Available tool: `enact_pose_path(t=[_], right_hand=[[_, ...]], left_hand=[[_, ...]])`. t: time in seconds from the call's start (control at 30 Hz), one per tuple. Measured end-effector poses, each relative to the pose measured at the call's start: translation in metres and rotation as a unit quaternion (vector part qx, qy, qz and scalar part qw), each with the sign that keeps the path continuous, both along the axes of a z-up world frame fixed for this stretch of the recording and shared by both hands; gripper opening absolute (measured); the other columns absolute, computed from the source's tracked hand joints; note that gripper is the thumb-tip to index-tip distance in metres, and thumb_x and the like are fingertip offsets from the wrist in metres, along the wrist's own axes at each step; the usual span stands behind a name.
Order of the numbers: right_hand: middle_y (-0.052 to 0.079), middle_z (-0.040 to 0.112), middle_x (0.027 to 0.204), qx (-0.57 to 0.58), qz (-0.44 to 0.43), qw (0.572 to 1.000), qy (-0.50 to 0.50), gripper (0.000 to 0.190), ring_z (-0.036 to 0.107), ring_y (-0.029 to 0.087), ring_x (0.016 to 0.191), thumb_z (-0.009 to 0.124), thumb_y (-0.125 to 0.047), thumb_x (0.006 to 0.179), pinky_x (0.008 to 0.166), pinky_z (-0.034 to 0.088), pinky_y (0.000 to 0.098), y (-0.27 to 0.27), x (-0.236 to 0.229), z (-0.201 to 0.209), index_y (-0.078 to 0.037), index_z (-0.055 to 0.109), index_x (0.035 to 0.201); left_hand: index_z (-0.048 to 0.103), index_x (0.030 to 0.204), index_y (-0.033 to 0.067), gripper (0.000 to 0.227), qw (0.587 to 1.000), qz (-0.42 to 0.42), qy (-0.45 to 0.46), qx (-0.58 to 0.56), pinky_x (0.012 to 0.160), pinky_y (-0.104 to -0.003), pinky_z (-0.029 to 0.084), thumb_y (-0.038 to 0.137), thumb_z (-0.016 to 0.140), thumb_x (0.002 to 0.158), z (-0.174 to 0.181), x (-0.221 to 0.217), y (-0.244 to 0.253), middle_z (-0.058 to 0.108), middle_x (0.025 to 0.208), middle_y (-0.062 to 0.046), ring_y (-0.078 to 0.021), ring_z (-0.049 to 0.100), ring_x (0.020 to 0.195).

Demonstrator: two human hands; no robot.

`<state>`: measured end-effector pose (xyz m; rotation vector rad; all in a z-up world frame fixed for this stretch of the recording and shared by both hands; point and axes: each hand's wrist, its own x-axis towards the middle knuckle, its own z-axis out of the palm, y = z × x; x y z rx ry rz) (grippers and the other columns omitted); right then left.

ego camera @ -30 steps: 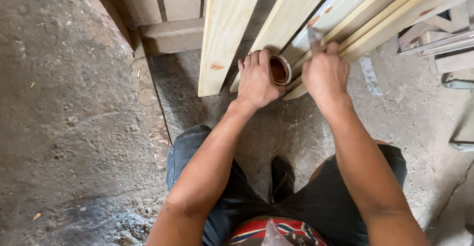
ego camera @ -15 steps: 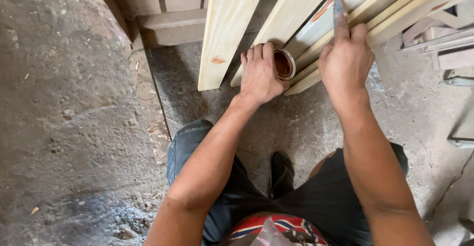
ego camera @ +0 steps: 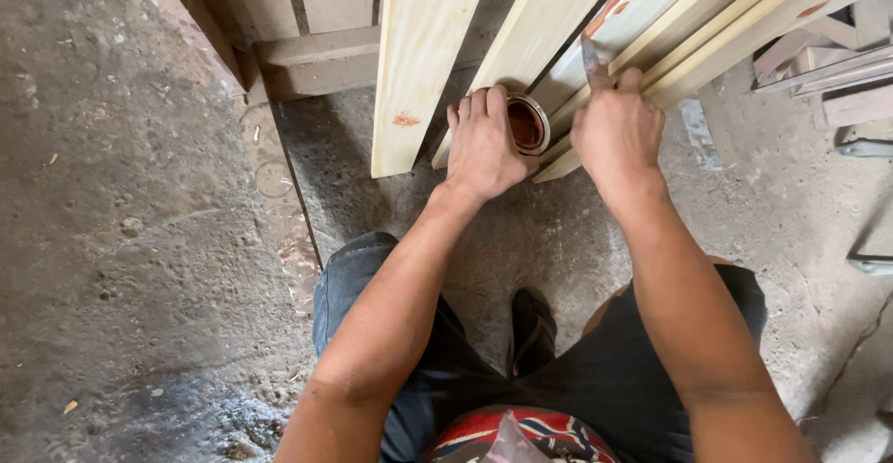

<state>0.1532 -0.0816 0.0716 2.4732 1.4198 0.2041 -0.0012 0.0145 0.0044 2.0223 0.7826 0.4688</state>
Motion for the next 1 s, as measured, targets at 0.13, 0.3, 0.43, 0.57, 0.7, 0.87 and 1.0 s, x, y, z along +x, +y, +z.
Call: enact_pose_path(t=[0.13, 0.3, 0.43, 0.57, 0.7, 0.87, 1.0], right_hand=[[0.019, 0.056, 0.101, 0.107, 0.046, 0.992, -0.045, 0.063, 0.057, 0.020, 0.057, 0.069, 0.002, 0.086, 0.043, 0.050, 0.0304, -0.004, 0.003, -0.001, 0.010, 0.057, 0.147], [0.015, 0.056, 0.097, 0.036, 0.064, 0.994, -0.075, 0.050, 0.059, 0.017, 0.060, 0.071, 0.000, 0.100, 0.046, 0.052, 0.0297, -0.013, 0.008, 0.002, 0.008, 0.060, 0.147], [0.016, 0.058, 0.098, 0.082, 0.056, 0.994, -0.047, 0.055, 0.059, 0.019, 0.059, 0.073, -0.002, 0.092, 0.044, 0.053, 0.0299, -0.013, 0.006, 0.005, 0.008, 0.061, 0.144], [0.016, 0.058, 0.100, 0.065, 0.054, 0.996, -0.042, 0.056, 0.060, 0.019, 0.062, 0.076, -0.008, 0.088, 0.054, 0.054, 0.0328, -0.013, 0.009, 0.004, 0.007, 0.062, 0.140], [0.016, 0.057, 0.100, 0.112, 0.048, 0.991, -0.063, 0.060, 0.060, 0.019, 0.062, 0.075, -0.004, 0.090, 0.046, 0.053, 0.0270, -0.006, 0.008, -0.001, 0.010, 0.060, 0.146], [0.019, 0.055, 0.100, 0.039, 0.010, 0.999, -0.018, 0.057, 0.058, 0.021, 0.057, 0.070, -0.004, 0.088, 0.047, 0.048, 0.0328, -0.003, 0.001, -0.008, 0.011, 0.058, 0.142], [0.021, 0.055, 0.102, 0.077, 0.033, 0.995, -0.053, 0.056, 0.057, 0.019, 0.057, 0.066, 0.002, 0.091, 0.038, 0.049, 0.0296, 0.002, 0.000, -0.007, 0.012, 0.057, 0.146]], left_hand=[[0.042, 0.131, -0.0031, 0.096, 1.000, -0.002, 0.005, -0.004, 0.113, -0.062, 0.029, 0.027, 0.094, 0.057, -0.004, -0.002, -0.002, 0.052, 0.129, -0.023, -0.0423, 0.047, 0.127], [0.040, 0.131, -0.0048, 0.099, 1.000, 0.004, -0.011, 0.009, 0.112, -0.065, 0.029, 0.027, 0.094, 0.054, -0.004, 0.000, -0.002, 0.052, 0.128, -0.024, -0.0432, 0.047, 0.126], [0.041, 0.131, -0.0040, 0.097, 1.000, 0.010, -0.006, 0.009, 0.112, -0.065, 0.028, 0.026, 0.093, 0.055, -0.005, 0.000, -0.002, 0.052, 0.129, -0.024, -0.0433, 0.047, 0.126], [0.042, 0.132, -0.0034, 0.095, 1.000, 0.011, 0.005, -0.003, 0.113, -0.060, 0.032, 0.027, 0.092, 0.057, -0.006, 0.003, -0.006, 0.052, 0.129, -0.023, -0.0427, 0.047, 0.126], [0.042, 0.131, -0.0042, 0.096, 1.000, 0.013, -0.008, 0.016, 0.111, -0.060, 0.031, 0.026, 0.093, 0.055, -0.005, 0.001, -0.004, 0.052, 0.129, -0.023, -0.0435, 0.047, 0.126], [0.040, 0.131, -0.0065, 0.101, 1.000, 0.007, 0.004, 0.009, 0.111, -0.060, 0.030, 0.028, 0.094, 0.053, -0.003, 0.001, -0.002, 0.051, 0.127, -0.025, -0.0440, 0.046, 0.125], [0.041, 0.132, -0.0054, 0.098, 1.000, 0.003, 0.001, 0.007, 0.112, -0.061, 0.030, 0.027, 0.094, 0.056, -0.004, -0.001, -0.002, 0.052, 0.128, -0.024, -0.0429, 0.047, 0.125]])
